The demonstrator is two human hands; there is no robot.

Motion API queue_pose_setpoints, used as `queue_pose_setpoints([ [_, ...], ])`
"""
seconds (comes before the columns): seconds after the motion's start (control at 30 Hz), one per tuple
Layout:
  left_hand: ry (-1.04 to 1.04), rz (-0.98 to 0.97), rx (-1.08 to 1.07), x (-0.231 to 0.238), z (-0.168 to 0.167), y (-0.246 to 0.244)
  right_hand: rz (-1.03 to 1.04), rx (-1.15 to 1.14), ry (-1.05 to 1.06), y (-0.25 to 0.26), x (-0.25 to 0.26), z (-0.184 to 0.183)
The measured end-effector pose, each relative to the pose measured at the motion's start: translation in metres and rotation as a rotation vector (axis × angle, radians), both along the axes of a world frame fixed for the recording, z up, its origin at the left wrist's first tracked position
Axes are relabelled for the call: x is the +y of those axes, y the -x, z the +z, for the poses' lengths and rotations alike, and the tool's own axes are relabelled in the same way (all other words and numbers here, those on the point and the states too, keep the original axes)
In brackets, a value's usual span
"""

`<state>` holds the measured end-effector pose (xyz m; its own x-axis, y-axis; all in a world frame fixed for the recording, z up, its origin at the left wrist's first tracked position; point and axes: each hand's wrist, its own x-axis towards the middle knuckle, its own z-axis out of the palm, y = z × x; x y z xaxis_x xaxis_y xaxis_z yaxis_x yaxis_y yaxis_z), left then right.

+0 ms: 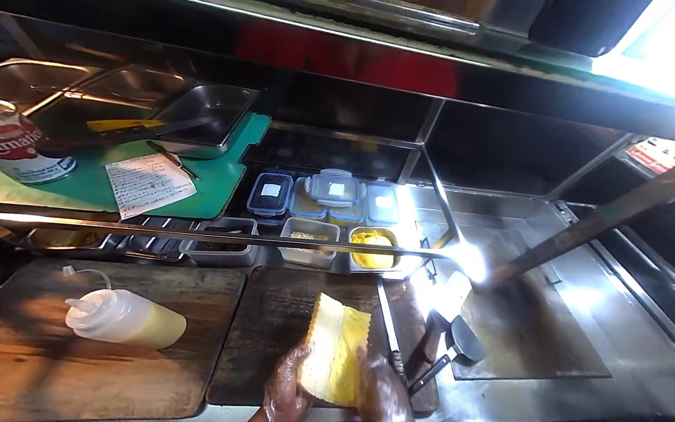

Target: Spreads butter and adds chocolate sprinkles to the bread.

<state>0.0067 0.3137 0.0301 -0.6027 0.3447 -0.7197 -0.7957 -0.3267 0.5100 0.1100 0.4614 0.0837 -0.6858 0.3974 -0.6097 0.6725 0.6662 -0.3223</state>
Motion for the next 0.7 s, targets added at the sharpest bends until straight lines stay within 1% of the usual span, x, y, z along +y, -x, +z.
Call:
queue_pose_setpoints([
  [0.07, 0.007, -0.016, -0.009, -0.002, 0.002, 0.002, 0.037, -0.041, 0.136, -0.016, -0.020, 0.021],
  [0.1, 0.016, -0.014, -0.012, -0.002, 0.002, 0.002, -0.014, 0.026, 0.199, -0.020, -0.021, 0.026],
  [0.13, 0.022, -0.005, -0.019, -0.002, 0.002, 0.001, -0.101, 0.157, 0.227, -0.019, -0.017, 0.025],
  [0.17, 0.022, 0.003, -0.030, -0.001, 0.002, 0.001, -0.177, 0.264, 0.211, -0.011, -0.009, 0.018],
  [0.2, 0.009, 0.014, -0.040, -0.001, 0.001, 0.001, -0.213, 0.297, 0.149, 0.003, 0.000, 0.007],
  [0.27, -0.021, 0.035, -0.061, -0.001, -0.003, -0.001, -0.161, 0.109, 0.023, 0.025, 0.010, -0.006],
  [0.3, -0.032, 0.040, -0.065, -0.002, -0.003, -0.001, -0.097, 0.034, 0.017, 0.023, 0.004, -0.003],
  [0.37, -0.031, 0.034, -0.069, -0.003, -0.002, 0.003, -0.003, -0.019, 0.119, -0.001, -0.017, 0.018],
  [0.4, -0.025, 0.029, -0.070, -0.002, -0.002, 0.004, 0.007, 0.005, 0.194, -0.015, -0.022, 0.026],
  [0.43, -0.020, 0.025, -0.071, -0.001, -0.002, 0.006, -0.027, 0.068, 0.258, -0.024, -0.022, 0.029],
  [0.47, -0.010, 0.020, -0.069, -0.001, -0.002, 0.006, -0.097, 0.163, 0.278, -0.028, -0.020, 0.025],
  [0.5, 0.002, 0.015, -0.068, -0.001, -0.002, 0.005, -0.162, 0.224, 0.240, -0.024, -0.016, 0.018],
  [0.53, 0.006, 0.012, -0.066, 0.000, -0.002, 0.005, -0.191, 0.230, 0.169, -0.016, -0.010, 0.008],
  [0.57, 0.014, 0.011, -0.064, 0.002, -0.002, 0.004, -0.171, 0.179, 0.091, -0.012, -0.005, -0.001],
  [0.6, 0.024, 0.008, -0.057, 0.003, -0.002, 0.003, -0.106, 0.108, 0.042, -0.017, -0.005, -0.006],
  [0.63, 0.031, 0.002, -0.044, 0.003, -0.002, 0.003, -0.012, 0.050, 0.054, -0.028, -0.010, -0.002],
  [0.7, 0.039, -0.017, -0.021, 0.003, -0.002, 0.006, 0.118, 0.027, 0.166, -0.057, -0.020, 0.014],
])
